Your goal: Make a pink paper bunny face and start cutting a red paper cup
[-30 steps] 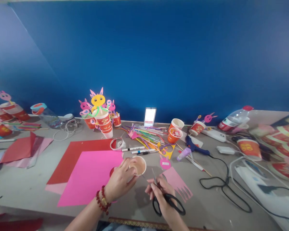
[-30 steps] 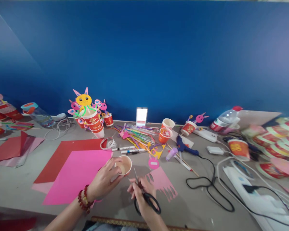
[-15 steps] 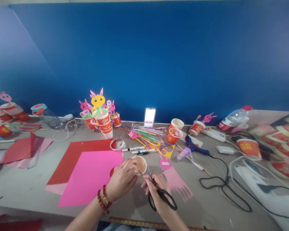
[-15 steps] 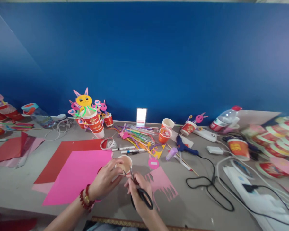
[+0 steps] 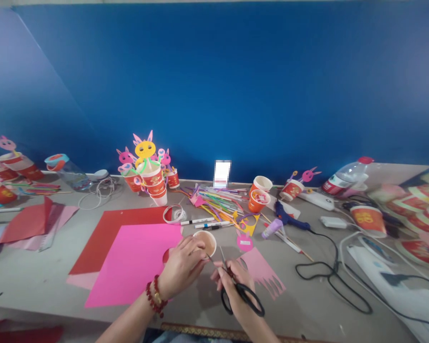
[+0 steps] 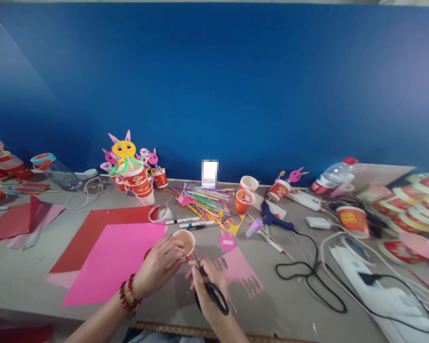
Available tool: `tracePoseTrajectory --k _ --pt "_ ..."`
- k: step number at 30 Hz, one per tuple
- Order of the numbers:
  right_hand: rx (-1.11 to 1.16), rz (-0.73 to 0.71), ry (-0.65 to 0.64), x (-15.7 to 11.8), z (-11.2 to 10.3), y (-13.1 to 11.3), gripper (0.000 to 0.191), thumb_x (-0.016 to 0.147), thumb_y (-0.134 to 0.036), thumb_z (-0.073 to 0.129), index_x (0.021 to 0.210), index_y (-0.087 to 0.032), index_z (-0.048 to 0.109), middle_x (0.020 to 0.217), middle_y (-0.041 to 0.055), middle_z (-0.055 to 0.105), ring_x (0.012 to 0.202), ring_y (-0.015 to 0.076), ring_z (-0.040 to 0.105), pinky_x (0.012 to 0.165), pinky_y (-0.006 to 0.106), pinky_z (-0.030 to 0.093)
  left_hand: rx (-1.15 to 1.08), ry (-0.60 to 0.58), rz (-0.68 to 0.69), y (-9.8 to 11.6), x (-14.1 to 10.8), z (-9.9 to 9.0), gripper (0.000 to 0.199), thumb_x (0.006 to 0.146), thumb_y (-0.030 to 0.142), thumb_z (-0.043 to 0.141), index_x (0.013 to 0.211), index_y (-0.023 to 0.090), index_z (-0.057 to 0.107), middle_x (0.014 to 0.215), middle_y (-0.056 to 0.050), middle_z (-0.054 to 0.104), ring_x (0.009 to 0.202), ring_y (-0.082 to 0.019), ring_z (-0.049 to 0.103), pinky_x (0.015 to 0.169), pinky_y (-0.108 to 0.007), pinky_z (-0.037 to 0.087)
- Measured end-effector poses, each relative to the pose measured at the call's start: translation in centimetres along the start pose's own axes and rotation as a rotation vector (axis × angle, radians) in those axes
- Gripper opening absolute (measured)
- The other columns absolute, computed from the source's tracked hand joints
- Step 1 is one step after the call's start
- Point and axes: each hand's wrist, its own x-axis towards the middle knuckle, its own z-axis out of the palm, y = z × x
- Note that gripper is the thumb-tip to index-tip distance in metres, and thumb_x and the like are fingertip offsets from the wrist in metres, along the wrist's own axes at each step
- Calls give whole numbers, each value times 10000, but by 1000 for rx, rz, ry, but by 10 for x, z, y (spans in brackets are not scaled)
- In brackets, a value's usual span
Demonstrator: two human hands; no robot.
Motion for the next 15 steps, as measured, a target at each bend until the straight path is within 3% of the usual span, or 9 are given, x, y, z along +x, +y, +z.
tracePoseTrajectory --k 8,12,15 --pt "15 -87 72 -10 -9 -7 273 917 -438 532 847 -213 669 645 16 677 453 131 576 471 249 481 -396 68 -178 0 -1 -3 80 915 266 558 884 192 563 893 -51 637 873 -184 597 785 -288 479" --pt "25 -93 66 -11 -9 -13 250 917 -412 534 857 -211 669 648 12 681 448 126 584 462 237 477 -476 37 -239 6 2 -6 168 931 307 540 822 183 571 776 -13 606 724 -140 560 670 -234 450" --pt "35 -97 65 -11 -8 -14 224 919 -392 533 873 -219 668 661 9 686 453 128 590 470 238 479 -502 38 -248 9 4 -8 150 926 304 555 852 180 594 800 -16 624 734 -137 565 682 -226 447"
